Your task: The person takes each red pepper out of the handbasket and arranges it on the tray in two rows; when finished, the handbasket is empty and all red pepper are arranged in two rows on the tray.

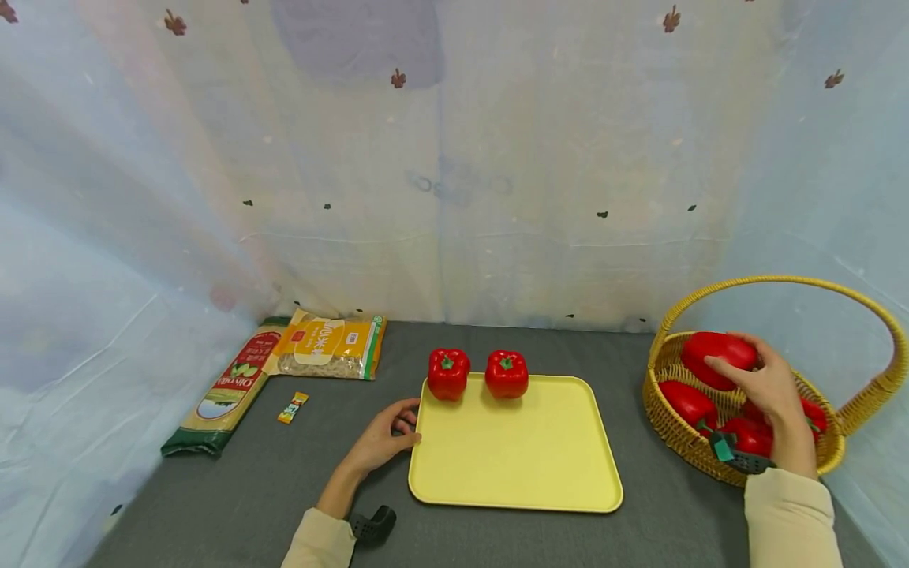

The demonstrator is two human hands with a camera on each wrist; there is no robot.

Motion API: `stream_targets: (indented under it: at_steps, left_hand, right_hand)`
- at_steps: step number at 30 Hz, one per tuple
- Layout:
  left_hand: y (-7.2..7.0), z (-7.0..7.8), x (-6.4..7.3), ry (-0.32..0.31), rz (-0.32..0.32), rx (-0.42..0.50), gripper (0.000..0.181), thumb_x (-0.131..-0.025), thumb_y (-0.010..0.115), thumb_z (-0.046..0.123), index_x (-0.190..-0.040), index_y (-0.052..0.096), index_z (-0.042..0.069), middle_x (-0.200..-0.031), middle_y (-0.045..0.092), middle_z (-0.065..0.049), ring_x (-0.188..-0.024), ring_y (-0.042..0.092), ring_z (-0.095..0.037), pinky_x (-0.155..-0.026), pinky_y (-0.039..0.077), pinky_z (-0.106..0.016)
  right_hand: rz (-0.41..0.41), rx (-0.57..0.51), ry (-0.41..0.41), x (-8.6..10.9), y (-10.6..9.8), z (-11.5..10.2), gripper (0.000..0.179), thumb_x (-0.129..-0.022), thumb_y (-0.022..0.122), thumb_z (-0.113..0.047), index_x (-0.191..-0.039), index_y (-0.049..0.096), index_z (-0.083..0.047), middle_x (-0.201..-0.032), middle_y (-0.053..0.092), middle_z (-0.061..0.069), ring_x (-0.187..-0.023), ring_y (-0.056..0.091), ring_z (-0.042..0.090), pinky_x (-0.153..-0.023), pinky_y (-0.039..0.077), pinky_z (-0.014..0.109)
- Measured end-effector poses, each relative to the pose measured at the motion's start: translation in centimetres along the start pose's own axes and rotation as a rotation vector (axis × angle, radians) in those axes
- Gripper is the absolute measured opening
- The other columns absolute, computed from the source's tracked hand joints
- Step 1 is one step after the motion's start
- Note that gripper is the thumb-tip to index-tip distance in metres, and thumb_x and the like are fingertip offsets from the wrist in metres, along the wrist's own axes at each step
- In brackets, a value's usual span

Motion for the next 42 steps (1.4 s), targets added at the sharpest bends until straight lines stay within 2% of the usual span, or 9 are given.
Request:
stream_targets:
  at_steps: [6, 9, 13, 22, 27, 30, 33, 38, 42]
  left_hand:
    - [0.0, 0.0, 0.0, -0.001, -0.003, 0.003, 0.056, -0.083, 0.065, 0.0, -0.134, 0.041, -0.007, -0.103, 0.052, -0.02, -0.08, 0.052, -0.021, -0.062, 0.046, -0.025]
    - [0.1, 0.0, 0.0, 0.002, -0.002, 0.006, 0.056, -0.083, 0.065, 0.0, -0.134, 0.042, -0.007, -0.103, 0.052, -0.02, -0.08, 0.052, -0.021, -0.062, 0.045, -0.025]
    - [0.1, 0.1, 0.0, 0.002, -0.001, 0.006, 0.056, -0.083, 0.065, -0.001, -0.134, 0.042, -0.008, -0.103, 0.052, -0.02, -0.08, 0.052, -0.021, -0.062, 0.045, -0.024]
    - [0.0, 0.2, 0.1, -0.004, 0.01, -0.001, 0.057, -0.083, 0.066, 0.0, -0.133, 0.042, -0.008, -0.103, 0.052, -0.02, -0.081, 0.053, -0.021, -0.062, 0.046, -0.025]
    - [0.0, 0.3, 0.1, -0.003, 0.011, -0.002, 0.056, -0.083, 0.066, 0.0, -0.133, 0.042, -0.008, -0.103, 0.052, -0.02, -0.081, 0.053, -0.021, -0.062, 0.046, -0.025]
    - [0.0, 0.3, 0.1, -0.009, 0.01, -0.005, 0.056, -0.083, 0.065, 0.0, -0.133, 0.042, -0.008, -0.104, 0.052, -0.02, -0.081, 0.053, -0.021, -0.063, 0.046, -0.024]
    - [0.1, 0.1, 0.0, -0.004, 0.009, -0.002, 0.056, -0.083, 0.065, 0.0, -0.133, 0.041, -0.008, -0.103, 0.052, -0.02, -0.081, 0.052, -0.021, -0.062, 0.046, -0.025]
    - [0.1, -1.8, -0.8, 0.004, 0.03, -0.002, 0.057, -0.082, 0.067, 0.001, -0.134, 0.042, -0.006, -0.103, 0.053, -0.016, -0.08, 0.052, -0.021, -0.061, 0.045, -0.025]
    - [0.1, -3.0, -1.2, 0.01, 0.034, 0.004, 0.058, -0.082, 0.069, 0.005, -0.133, 0.044, -0.001, -0.102, 0.053, -0.013, -0.079, 0.053, -0.02, -0.061, 0.046, -0.025]
  right_hand:
    - [0.076, 0.03, -0.101, 0.6, -0.6, -2.2, 0.067, -0.085, 0.068, -0.031, -0.143, 0.038, -0.015, -0.126, 0.036, 0.017, -0.086, 0.038, -0.001, -0.061, 0.039, 0.013]
    - [0.115, -0.001, -0.115, 1.3, -0.8, -3.1, 0.067, -0.084, 0.069, -0.028, -0.143, 0.038, -0.023, -0.122, 0.041, 0.003, -0.087, 0.039, -0.002, -0.063, 0.038, 0.012]
    - [0.166, -0.097, -0.156, 2.3, -0.8, -4.7, 0.064, -0.083, 0.07, -0.019, -0.139, 0.04, -0.025, -0.111, 0.041, -0.019, -0.089, 0.042, -0.001, -0.066, 0.037, 0.01]
    - [0.203, -0.183, -0.304, 4.2, 0.6, -9.1, 0.062, -0.078, 0.07, -0.001, -0.134, 0.046, -0.011, -0.113, 0.046, -0.015, -0.093, 0.044, 0.006, -0.067, 0.041, 0.006]
    - [0.196, -0.225, -0.429, 5.3, 2.3, -12.4, 0.063, -0.071, 0.071, 0.009, -0.13, 0.049, 0.002, -0.113, 0.047, -0.009, -0.094, 0.046, 0.007, -0.071, 0.041, 0.007]
    - [0.172, -0.233, -0.463, 5.6, 3.8, -13.6, 0.066, -0.068, 0.072, 0.01, -0.13, 0.05, 0.002, -0.114, 0.048, -0.007, -0.097, 0.045, 0.007, -0.074, 0.04, 0.007]
    - [0.128, -0.237, -0.454, 5.0, 5.8, -13.0, 0.072, -0.069, 0.074, 0.008, -0.135, 0.047, -0.003, -0.118, 0.048, -0.008, -0.102, 0.044, 0.004, -0.076, 0.04, 0.007]
    - [0.05, -0.214, -0.391, 4.1, 9.4, -11.7, 0.079, -0.072, 0.078, -0.003, -0.14, 0.041, -0.015, -0.128, 0.047, -0.001, -0.107, 0.043, 0.0, -0.079, 0.041, 0.009]
    - [0.001, -0.186, -0.355, 3.7, 12.0, -11.3, 0.079, -0.072, 0.08, -0.011, -0.14, 0.04, -0.017, -0.131, 0.047, 0.009, -0.11, 0.045, 0.008, -0.081, 0.043, 0.014]
Point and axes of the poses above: each hand's wrist, its own x-axis away from the middle knuckle, its own y-axis out of the palm, z = x × y, the point moved 8 cm from there along -x, towards the middle knuckle
